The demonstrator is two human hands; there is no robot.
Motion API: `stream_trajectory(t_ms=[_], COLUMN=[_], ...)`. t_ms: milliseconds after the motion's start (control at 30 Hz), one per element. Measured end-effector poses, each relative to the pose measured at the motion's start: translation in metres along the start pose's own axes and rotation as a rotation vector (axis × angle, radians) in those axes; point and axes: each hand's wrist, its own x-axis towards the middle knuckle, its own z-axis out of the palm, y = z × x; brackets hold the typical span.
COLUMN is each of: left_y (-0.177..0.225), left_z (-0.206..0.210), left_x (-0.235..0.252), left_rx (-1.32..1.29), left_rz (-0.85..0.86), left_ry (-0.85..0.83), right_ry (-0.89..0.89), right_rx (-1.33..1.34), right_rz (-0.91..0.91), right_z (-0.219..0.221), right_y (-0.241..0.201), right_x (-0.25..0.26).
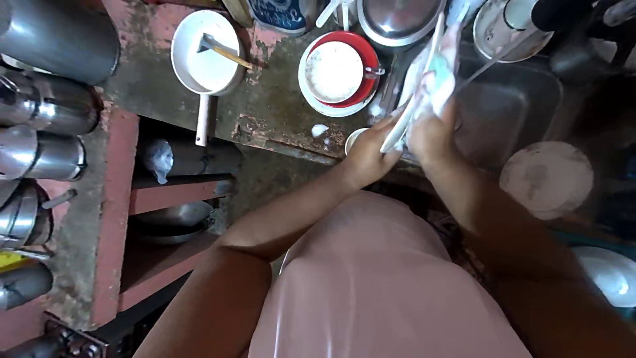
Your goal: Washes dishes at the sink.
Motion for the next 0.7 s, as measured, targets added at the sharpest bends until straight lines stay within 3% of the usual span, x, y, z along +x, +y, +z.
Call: stream_trajectory(t_ms=[67, 167, 300, 367, 433, 600, 700], left_y=[0.011, 0.014, 0.002, -0.001, -0.003, -0.014, -0.011], left_z=[0.001, -0.013, -0.04, -0.049, -0.054, -0.069, -0.077], left_x=[-0.003, -0.004, -0.002, -0.004, -0.006, 0.0, -0.001], left_rx=[-0.219, -0.398, -0.503, -0.532, -0.524, -0.626, -0.663], left_rz=[-0.06, -0.108, -0.215, -0.215, -0.183, -0.291, -0.355], left_ry=[0.055, 0.027, 0.02, 0.001, -0.009, 0.082, 0.058], right_ry=[-0.046, 0.056, -0.188, -0.193, -0.063, -0.179, -0.1], right_rx=[-0.042, -0.085, -0.299, -0.324, -0.291, -0.318, -0.366], right_rz=[-0.069, -0.077, -0.257, -0.219, -0.115, -0.305, -0.167], right_z=[-0.012, -0.012, 0.012, 0.007, 0.007, 0.056, 0.05], right_y=[0.012, 0.021, 0.006, 0.016, 0.026, 0.004, 0.014], right_x=[0.03, 0.047, 0.014, 0.028, 0.042, 0.009, 0.025])
